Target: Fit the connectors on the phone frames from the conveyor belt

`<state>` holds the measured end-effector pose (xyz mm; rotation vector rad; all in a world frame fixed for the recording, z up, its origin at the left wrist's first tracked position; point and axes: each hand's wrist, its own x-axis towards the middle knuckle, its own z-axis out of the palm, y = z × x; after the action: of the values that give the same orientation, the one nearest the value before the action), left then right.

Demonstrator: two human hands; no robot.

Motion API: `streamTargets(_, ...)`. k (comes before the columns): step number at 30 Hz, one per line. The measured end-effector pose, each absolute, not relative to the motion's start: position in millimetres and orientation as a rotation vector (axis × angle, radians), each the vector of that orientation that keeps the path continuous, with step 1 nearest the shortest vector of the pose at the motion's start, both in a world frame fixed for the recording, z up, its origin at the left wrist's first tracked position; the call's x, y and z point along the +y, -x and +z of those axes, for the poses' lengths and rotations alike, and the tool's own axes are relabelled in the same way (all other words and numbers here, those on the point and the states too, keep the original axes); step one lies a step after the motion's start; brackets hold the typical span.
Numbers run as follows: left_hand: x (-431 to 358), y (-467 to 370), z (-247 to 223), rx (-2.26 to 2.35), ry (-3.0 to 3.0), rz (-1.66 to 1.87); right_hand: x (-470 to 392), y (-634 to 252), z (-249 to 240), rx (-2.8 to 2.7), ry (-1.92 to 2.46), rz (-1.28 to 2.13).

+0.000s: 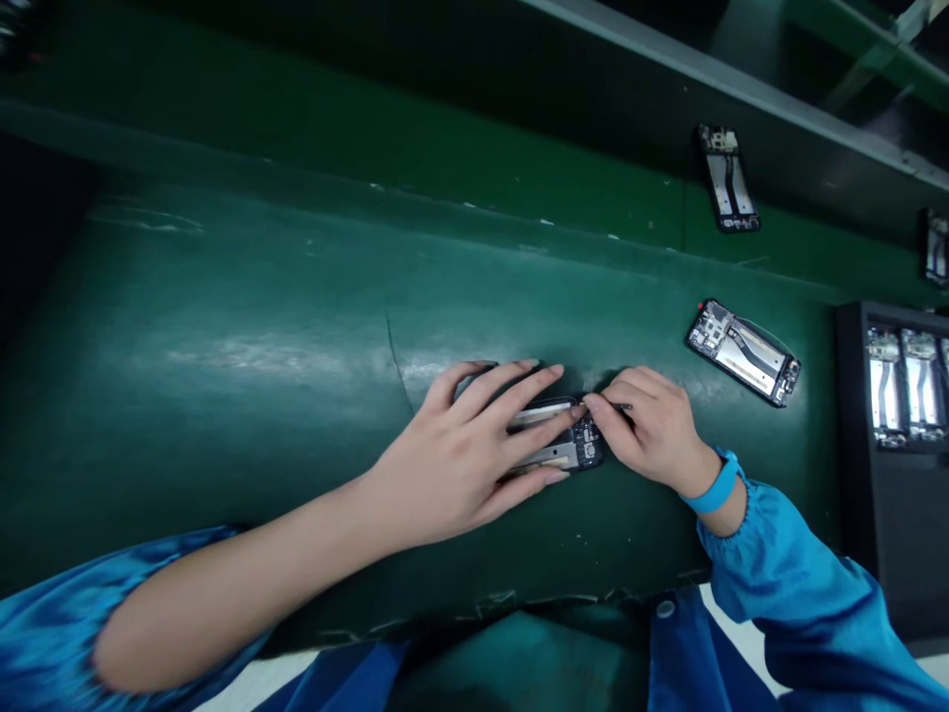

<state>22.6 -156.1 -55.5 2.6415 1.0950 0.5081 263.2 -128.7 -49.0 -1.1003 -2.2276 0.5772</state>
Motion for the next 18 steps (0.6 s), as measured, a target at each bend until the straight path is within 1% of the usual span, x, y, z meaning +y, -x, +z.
streamTargets(2,-156,-23,-56,1.102,-2.637,0.512,-128,-260,-47,-2.187,1.149,0.636)
streamTargets(6,-155,-24,-56,1.165,-2.576,0.547,-117,-255,-40,-2.086,1.399,0.776)
streamTargets(9,-155,-25,-56,1.200,-2.553,0.571,-103,-255,-35,-1.959,1.547,1.105)
streamTargets(11,-155,-25,-57,1.179,-2.582,0.580,-97,-257,-33,-1.840,1.567,1.352)
streamTargets(12,-156,-25,-57,1.163,-2.601,0.584,-96,-258,-33,-1.815,1.552,1.408)
streamTargets(14,-156,-25,-58,1.139,-2.632,0.591,-97,-259,-34,-1.858,1.507,1.357)
streamTargets(18,-156,-25,-57,1.133,-2.643,0.575,-108,-256,-38,-1.969,1.420,1.098)
